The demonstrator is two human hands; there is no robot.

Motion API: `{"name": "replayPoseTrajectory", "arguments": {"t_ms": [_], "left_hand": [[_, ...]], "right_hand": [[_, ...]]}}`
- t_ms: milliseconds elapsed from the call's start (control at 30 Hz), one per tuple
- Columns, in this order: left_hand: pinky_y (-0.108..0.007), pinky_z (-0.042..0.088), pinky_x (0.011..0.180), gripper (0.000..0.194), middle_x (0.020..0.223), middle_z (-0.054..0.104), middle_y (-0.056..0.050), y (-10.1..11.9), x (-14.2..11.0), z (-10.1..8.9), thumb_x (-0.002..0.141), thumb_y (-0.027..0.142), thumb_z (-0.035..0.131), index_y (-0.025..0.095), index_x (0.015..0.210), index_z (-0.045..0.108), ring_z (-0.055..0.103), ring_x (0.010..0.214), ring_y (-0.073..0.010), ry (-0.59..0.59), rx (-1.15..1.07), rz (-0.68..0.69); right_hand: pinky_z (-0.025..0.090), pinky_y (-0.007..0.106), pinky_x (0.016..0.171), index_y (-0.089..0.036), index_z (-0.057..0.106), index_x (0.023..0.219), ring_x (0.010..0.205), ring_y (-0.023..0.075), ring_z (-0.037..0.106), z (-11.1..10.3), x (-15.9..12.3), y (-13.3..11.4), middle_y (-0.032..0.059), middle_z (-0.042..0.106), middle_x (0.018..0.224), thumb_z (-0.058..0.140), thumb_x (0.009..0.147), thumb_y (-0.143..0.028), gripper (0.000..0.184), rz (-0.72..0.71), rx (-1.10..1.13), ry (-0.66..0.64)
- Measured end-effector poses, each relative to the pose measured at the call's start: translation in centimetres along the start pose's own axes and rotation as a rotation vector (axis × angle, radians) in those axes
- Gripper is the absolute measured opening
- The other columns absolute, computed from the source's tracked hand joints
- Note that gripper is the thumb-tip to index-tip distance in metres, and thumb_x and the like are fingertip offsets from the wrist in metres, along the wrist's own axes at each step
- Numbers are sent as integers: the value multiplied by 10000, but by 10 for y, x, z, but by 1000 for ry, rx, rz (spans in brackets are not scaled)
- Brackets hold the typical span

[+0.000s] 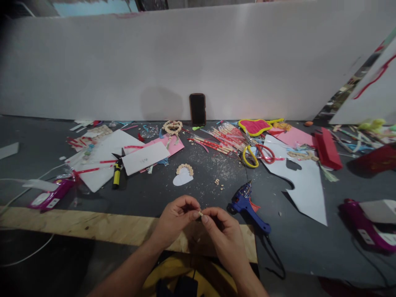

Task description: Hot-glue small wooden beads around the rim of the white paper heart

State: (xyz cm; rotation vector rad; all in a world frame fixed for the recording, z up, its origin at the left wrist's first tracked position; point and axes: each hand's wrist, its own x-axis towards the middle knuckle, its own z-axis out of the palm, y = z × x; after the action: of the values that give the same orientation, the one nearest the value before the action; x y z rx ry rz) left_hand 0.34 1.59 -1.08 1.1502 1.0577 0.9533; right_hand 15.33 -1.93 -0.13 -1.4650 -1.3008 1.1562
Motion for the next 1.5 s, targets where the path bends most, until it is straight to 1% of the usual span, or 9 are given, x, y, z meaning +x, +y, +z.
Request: {"name": "replayPoseTrajectory", "arguments": {"t_ms": [233,300,467,667,800,933,1133,1300,1500], "left_hand": [[-229,427,680,131,743,639,-19,-2,-1,-2,752,267,641,147,803,651,552,709,-138,-3,-15,-14],[-228,425,682,151,738,645,-21,-2,-2,-1,764,289,635,143,795,659,554,709,-137,-13,-22,-25],[-234,429,707,219,768,684,-29,-4,-4,4,737,354,671,146,805,684,581,725,-138,-53,-201,-126],[-203,393,621,257,657,632,6,-10,-4,6,654,351,755,130,758,675,522,602,-88,-34,-368,-221],[-212,392,625,306,655,621,-3,-9,-5,5,610,370,782,122,745,663,515,605,-94,-49,-413,-261],[-200,372,591,305,631,596,2,-6,-6,5,614,375,777,117,727,661,487,580,-85,-109,-404,-282],[-185,341,549,284,592,559,14,-2,-5,3,618,351,778,109,711,661,457,541,-65,-180,-405,-310],[-184,341,536,322,597,561,3,1,-6,3,586,376,795,108,680,644,460,530,-66,-193,-458,-361],[-184,384,563,308,626,604,-6,-1,-7,3,580,333,811,104,720,659,513,542,-65,-204,-536,-378]], "right_hand": [[493,206,580,-210,675,805,645,146,615,-1,-1,-2,5,672,713,588,794,-389,199,-53,-73,59],[497,216,599,-214,672,808,665,150,622,-1,-1,-1,10,676,730,578,806,-357,171,-133,-124,83],[502,240,628,-229,656,875,702,149,629,-2,1,5,28,672,766,565,814,-209,111,-476,-296,146],[513,258,616,-239,648,957,699,152,630,-4,0,4,45,670,794,515,810,-132,225,-622,-450,113],[509,262,624,-230,642,935,711,158,623,-2,-2,1,49,661,792,520,817,-148,188,-569,-367,87],[496,238,594,-219,642,807,669,152,614,-2,-5,-4,25,647,724,550,819,-251,98,-386,-211,91],[483,197,540,-209,613,766,594,129,590,-4,-7,-3,-9,623,662,606,780,-351,143,-123,-103,66],[513,220,627,-224,641,961,712,146,619,-8,-5,2,20,644,800,609,784,-321,205,-193,-65,25],[503,257,695,-236,677,960,805,162,611,-11,-2,1,41,638,852,576,819,-255,174,-329,-111,-92]]}}
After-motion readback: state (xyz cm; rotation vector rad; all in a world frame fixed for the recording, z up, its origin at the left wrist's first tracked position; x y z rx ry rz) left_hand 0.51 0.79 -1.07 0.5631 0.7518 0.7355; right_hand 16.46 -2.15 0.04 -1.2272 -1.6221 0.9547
